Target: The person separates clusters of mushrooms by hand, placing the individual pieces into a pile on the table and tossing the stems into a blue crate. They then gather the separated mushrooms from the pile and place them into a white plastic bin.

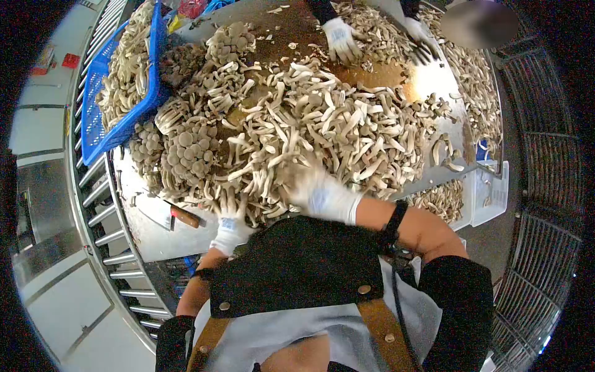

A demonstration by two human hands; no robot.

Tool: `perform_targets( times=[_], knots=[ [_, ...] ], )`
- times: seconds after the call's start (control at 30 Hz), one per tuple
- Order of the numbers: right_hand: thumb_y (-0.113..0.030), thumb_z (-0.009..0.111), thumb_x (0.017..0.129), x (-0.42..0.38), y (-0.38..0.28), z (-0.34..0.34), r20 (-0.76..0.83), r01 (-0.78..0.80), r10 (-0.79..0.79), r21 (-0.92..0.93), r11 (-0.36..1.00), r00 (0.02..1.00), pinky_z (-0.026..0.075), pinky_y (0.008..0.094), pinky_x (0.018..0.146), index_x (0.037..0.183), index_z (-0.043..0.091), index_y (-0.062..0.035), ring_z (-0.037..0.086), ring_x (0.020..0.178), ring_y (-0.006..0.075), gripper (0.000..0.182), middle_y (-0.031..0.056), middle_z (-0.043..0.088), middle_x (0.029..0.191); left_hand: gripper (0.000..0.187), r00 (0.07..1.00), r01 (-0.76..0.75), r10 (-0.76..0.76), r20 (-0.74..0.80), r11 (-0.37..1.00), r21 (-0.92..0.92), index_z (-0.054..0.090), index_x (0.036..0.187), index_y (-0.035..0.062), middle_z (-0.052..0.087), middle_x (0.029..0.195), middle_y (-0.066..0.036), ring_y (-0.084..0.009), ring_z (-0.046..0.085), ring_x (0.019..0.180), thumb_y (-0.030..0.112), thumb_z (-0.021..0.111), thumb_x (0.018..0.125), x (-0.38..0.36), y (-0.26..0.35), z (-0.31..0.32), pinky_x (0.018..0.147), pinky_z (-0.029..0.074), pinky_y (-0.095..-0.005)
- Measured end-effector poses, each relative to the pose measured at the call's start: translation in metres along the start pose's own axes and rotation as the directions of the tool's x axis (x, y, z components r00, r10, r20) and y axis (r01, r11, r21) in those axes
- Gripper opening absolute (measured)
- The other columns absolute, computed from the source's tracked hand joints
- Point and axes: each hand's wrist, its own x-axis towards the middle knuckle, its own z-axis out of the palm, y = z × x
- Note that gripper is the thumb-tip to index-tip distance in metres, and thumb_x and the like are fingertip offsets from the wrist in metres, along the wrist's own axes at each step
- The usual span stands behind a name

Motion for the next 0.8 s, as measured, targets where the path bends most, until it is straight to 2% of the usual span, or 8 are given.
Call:
perform_targets(
  times=[0.23,0.27,0.3,0.43,0.57,0.63,0.7,0.8],
  knots=[
    [-0.026,0.053,0.087,0.022,0.053,-0.001,0.030,-0.034,0.039,-0.148,0.988,0.999,0.034,0.0666,0.097,0.110,0.065,-0.0223,0.064,0.100,0.0247,0.026,0.0080,0.063,0.119,0.091,0.948,-0.096,0.020,-0.317,0.970,-0.224,0.031,0.148,0.0193,0.020,0.152,-0.024,-0.0479,0.027,0.134,0.026,0.075,0.069,0.179,0.050,0.013,0.097,0.031,-0.0702],
    [-0.020,0.055,0.088,0.036,0.066,-0.013,0.322,-0.159,0.233,-0.240,0.958,0.917,0.036,0.0667,0.095,0.108,0.067,-0.0194,0.065,0.098,0.0265,0.023,0.0095,0.064,0.117,0.089,0.969,-0.030,-0.050,-0.240,0.948,-0.317,0.028,0.148,0.0143,0.023,0.150,-0.027,-0.0477,0.029,0.134,0.029,0.073,0.073,0.199,0.061,-0.005,0.101,0.033,-0.0623],
    [-0.011,0.055,0.086,0.039,0.089,-0.004,-0.111,-0.177,0.146,-0.363,0.915,0.983,0.047,0.0570,0.089,0.106,0.067,-0.0145,0.067,0.085,0.0266,0.024,0.0136,0.063,0.116,0.088,0.981,0.032,-0.107,-0.165,0.914,-0.404,0.026,0.149,0.0093,0.026,0.148,-0.031,-0.0475,0.031,0.134,0.031,0.071,0.077,0.215,0.068,-0.031,0.105,0.034,-0.0544],
    [-0.012,0.064,0.081,0.050,0.135,-0.017,-0.192,-0.583,0.582,0.059,0.811,0.790,0.048,0.0460,0.084,0.112,0.057,0.0000,0.058,0.098,0.0335,0.034,0.0196,0.059,0.107,0.084,0.992,0.041,0.038,0.119,0.800,-0.598,0.031,0.145,-0.0005,0.041,0.141,-0.030,-0.0355,0.045,0.130,0.028,0.073,0.077,0.203,0.061,-0.155,0.110,0.035,-0.0427],
    [-0.025,0.070,0.078,0.109,0.056,-0.062,-0.212,-0.514,0.534,0.146,0.846,0.819,0.051,0.0403,0.072,0.102,0.057,0.0014,0.058,0.075,0.0278,0.038,0.0148,0.061,0.088,0.045,0.866,0.117,-0.403,-0.296,0.739,-0.664,0.051,0.123,-0.0038,0.059,0.118,-0.021,-0.0300,0.057,0.110,0.020,0.061,0.086,0.133,-0.068,-0.206,0.095,0.044,-0.0377],
    [-0.040,0.066,0.079,0.134,0.010,-0.015,0.371,-0.439,0.322,0.294,0.849,0.871,0.051,0.0400,0.080,0.112,0.057,0.0034,0.058,0.084,0.0277,0.056,0.0211,0.059,0.102,0.043,0.811,0.178,-0.532,-0.241,0.618,-0.766,0.053,0.121,-0.0035,0.062,0.114,-0.019,-0.0282,0.059,0.106,0.025,0.056,0.088,0.116,-0.100,-0.188,0.093,0.046,-0.0359],
    [-0.043,0.077,0.069,0.153,-0.019,0.087,-0.036,-0.119,0.136,0.294,0.948,0.990,0.036,0.0410,0.109,0.142,0.034,0.0021,0.042,0.127,0.0389,0.096,0.0304,0.025,0.147,0.067,0.911,0.174,-0.405,-0.080,0.553,-0.815,0.042,0.136,-0.0009,0.052,0.131,-0.019,-0.0269,0.051,0.120,0.046,0.053,0.089,0.121,-0.114,-0.162,0.101,0.040,-0.0349],
    [-0.043,0.085,0.059,0.214,-0.014,0.080,-0.037,-0.353,0.432,0.516,0.780,0.901,0.026,0.0386,0.116,0.147,0.019,0.0028,0.028,0.138,0.0422,0.119,0.0306,0.018,0.150,0.082,0.932,0.232,-0.328,0.156,0.206,-0.951,0.038,0.144,0.0025,0.050,0.136,-0.013,-0.0225,0.047,0.123,0.061,0.051,0.088,0.139,-0.127,-0.143,0.104,0.035,-0.0339]
  ],
)
